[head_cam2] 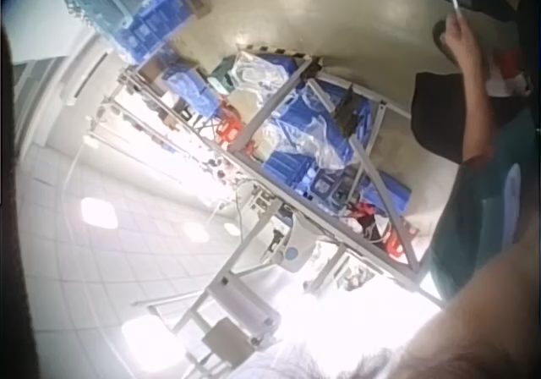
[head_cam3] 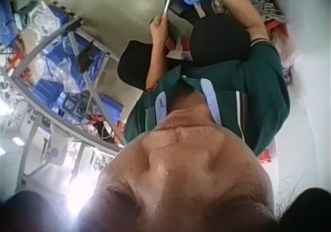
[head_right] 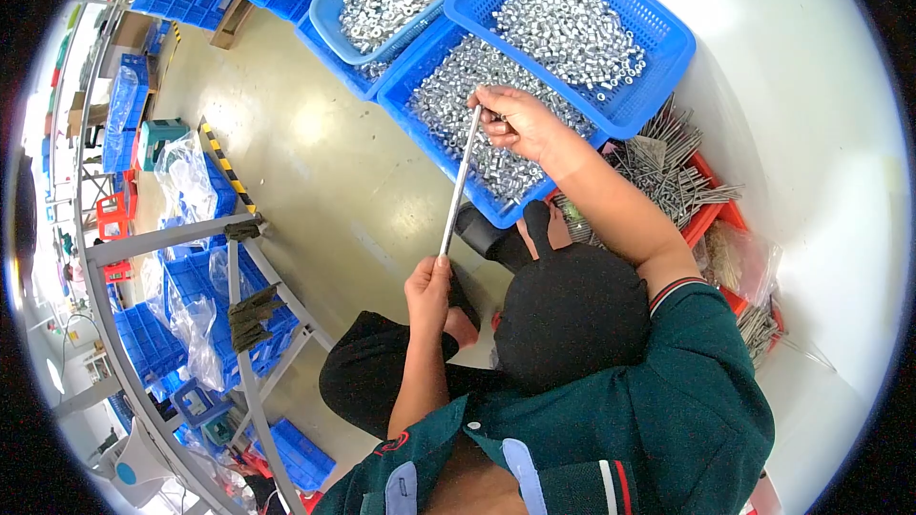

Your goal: Assembling small metal ring-like components onto a thin metal rod.

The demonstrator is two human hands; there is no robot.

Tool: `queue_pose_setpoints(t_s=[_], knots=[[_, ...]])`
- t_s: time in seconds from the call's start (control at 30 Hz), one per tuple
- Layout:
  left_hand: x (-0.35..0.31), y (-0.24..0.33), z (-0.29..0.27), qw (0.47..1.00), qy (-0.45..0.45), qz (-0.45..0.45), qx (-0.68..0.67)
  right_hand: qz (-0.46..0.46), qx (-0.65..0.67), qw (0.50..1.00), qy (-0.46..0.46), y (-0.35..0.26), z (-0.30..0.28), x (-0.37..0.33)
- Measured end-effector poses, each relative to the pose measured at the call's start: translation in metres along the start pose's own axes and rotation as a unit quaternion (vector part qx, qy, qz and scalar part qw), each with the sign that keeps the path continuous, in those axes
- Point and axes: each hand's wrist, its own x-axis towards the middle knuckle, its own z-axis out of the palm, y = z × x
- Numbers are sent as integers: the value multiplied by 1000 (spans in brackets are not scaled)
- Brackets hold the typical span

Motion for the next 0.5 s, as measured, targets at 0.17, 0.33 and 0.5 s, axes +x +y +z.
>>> queue_pose_setpoints(t_s=[0.17,0.33,0.5], knots=[[0,-2,-1,1000,-1,10,2,-6,-21,1000,4,1,0,1],[-2,1,-5,999,6,22,28,2,-23,999,-34,-1,-2,1],[-3,10,-6,998,31,18,45,-36,-209,977,29,-2,7,2]])
